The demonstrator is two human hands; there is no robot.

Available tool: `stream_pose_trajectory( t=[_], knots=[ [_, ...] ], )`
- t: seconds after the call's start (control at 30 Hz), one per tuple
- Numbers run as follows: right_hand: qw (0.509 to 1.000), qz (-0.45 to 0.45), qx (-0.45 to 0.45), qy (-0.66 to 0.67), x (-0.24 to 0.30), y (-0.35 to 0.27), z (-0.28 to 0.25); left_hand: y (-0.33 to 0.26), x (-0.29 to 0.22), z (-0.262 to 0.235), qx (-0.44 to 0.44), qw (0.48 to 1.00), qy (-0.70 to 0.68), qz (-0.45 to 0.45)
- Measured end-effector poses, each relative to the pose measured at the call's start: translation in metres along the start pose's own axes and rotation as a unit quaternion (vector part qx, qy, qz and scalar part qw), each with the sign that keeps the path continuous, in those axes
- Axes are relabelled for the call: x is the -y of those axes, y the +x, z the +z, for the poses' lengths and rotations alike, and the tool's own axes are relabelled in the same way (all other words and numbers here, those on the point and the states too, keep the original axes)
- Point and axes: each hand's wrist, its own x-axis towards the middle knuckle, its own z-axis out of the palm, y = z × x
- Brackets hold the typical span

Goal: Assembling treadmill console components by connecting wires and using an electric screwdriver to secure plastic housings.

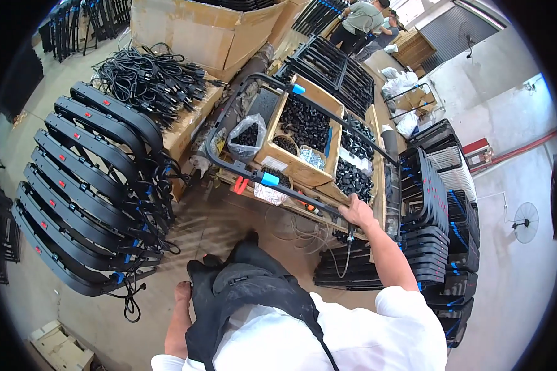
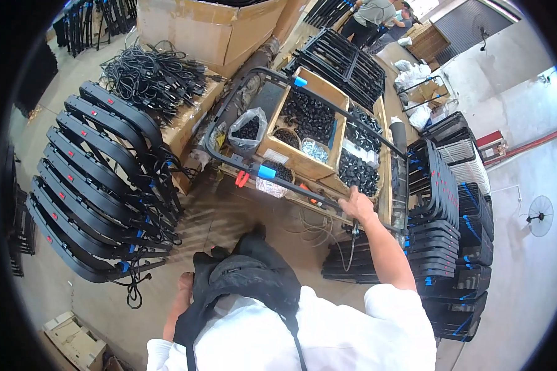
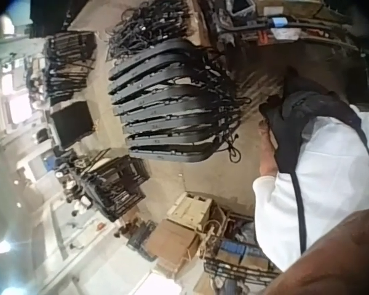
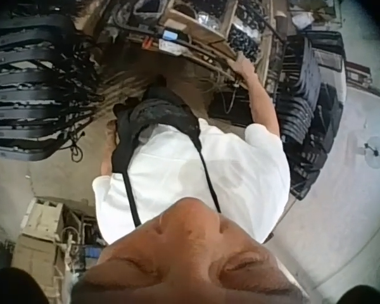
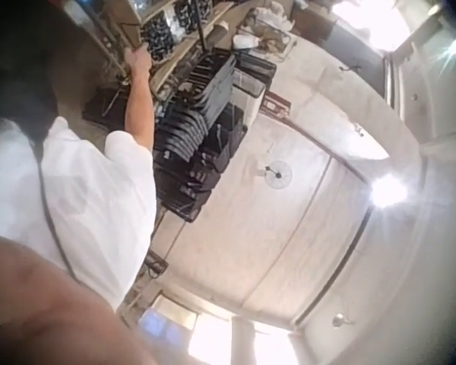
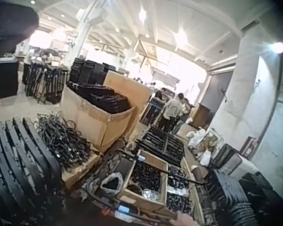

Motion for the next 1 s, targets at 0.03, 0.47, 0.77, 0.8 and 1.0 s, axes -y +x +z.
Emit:
stream_pose_trajectory(
  t=[0.03,0.47,0.77,0.8,1.0],
  knots=[
    [0.98,-0.144,-0.137,-0.005,-0.03,0.013,0.029,0.003,0.007,0.0,0.004,1.0,0.0,0.001],
    [0.98,-0.055,0.025,-0.192,-0.014,0.011,-0.011,0.041,-0.01,-0.014,0.03,0.971,-0.222,-0.077],
    [0.989,-0.062,-0.022,-0.131,0.001,-0.031,-0.027,0.062,-0.085,0.002,0.004,1.0,0.0,0.008],
    [0.989,-0.065,-0.017,-0.131,-0.001,-0.024,-0.025,0.068,-0.094,0.002,0.03,0.998,-0.046,0.041],
    [0.982,-0.083,0.032,-0.169,0.012,-0.014,-0.02,0.088,-0.128,0.011,0.083,0.986,-0.109,0.095]
  ],
)
